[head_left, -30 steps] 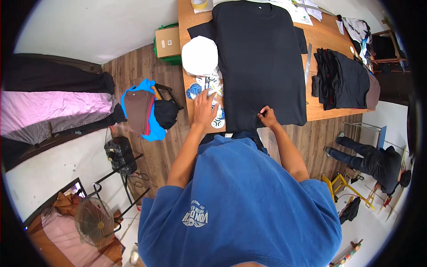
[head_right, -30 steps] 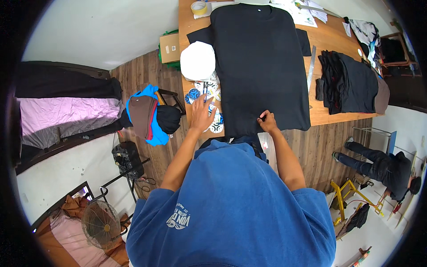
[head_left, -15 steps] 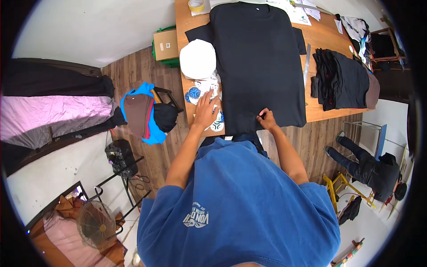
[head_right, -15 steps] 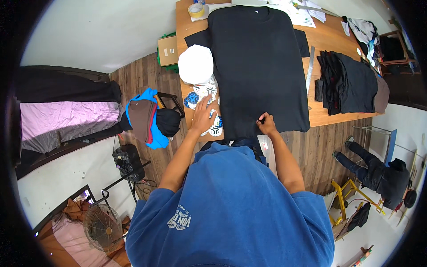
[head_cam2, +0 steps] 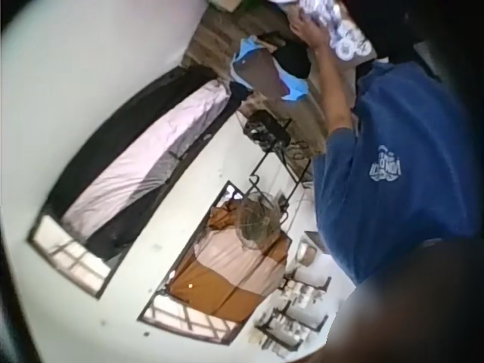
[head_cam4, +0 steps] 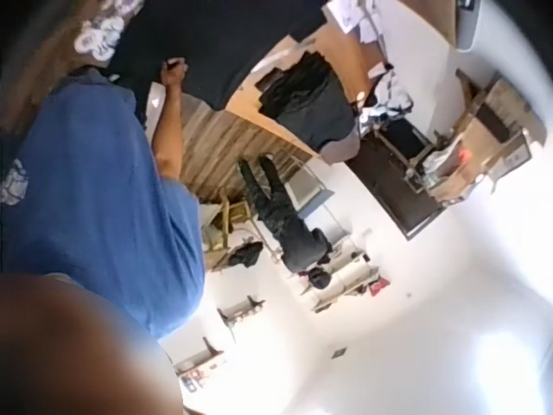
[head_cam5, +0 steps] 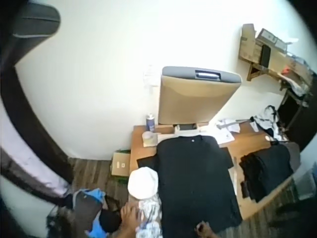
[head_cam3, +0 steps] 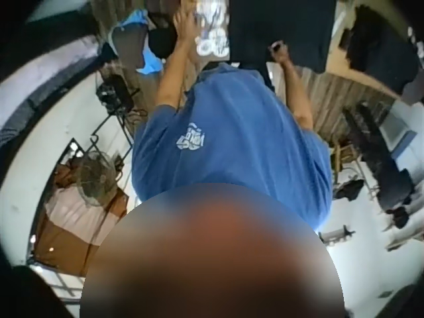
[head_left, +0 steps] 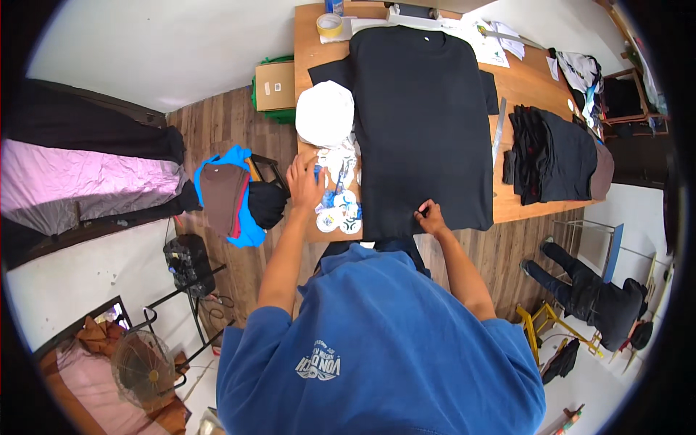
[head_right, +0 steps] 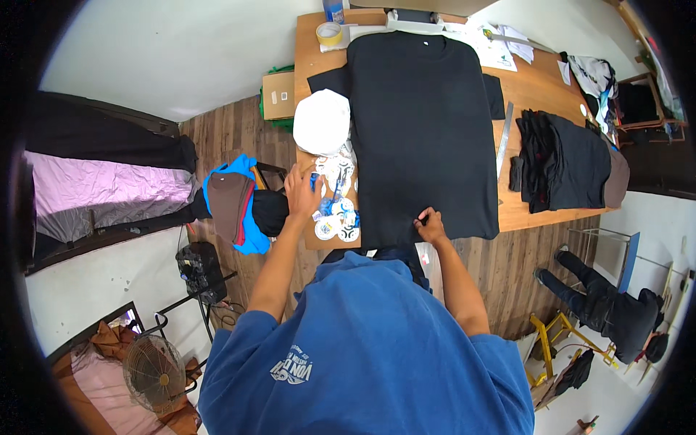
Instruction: Aligning a circular design on black t-shirts using a ruler and applying them with a heat press.
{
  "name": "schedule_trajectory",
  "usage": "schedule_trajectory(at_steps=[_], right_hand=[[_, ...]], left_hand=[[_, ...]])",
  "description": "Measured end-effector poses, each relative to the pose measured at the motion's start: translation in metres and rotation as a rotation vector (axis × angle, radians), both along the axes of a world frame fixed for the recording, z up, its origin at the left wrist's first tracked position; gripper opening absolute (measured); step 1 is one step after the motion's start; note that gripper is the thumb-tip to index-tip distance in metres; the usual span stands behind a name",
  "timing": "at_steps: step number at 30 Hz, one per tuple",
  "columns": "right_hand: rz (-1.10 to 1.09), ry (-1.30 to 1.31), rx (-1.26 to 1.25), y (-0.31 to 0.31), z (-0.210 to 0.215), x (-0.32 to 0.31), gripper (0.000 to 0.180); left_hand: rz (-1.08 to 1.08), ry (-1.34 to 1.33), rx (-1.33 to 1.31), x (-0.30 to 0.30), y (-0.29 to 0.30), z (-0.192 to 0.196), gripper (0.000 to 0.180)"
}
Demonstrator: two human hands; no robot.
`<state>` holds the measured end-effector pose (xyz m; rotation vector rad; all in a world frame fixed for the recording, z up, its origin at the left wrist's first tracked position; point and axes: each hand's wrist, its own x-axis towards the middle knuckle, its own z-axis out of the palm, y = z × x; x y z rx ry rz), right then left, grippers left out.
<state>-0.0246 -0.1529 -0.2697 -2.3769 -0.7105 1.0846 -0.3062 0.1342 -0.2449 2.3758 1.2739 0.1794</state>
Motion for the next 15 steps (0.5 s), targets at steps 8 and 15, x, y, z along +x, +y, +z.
schedule_trajectory(at_steps=[8, 15], right_hand=[[-0.011, -0.022, -0.134, 0.000, 0.001, -0.001, 0.031], [0.015, -0.034, -0.147, -0.004, -0.017, 0.003, 0.030]], left_hand=[[0.707, -0.263, -0.114, 0.012, 0.025, -0.010, 0.067], [0.673, -0.532, -0.392, 0.005, 0.044, -0.019, 0.066]])
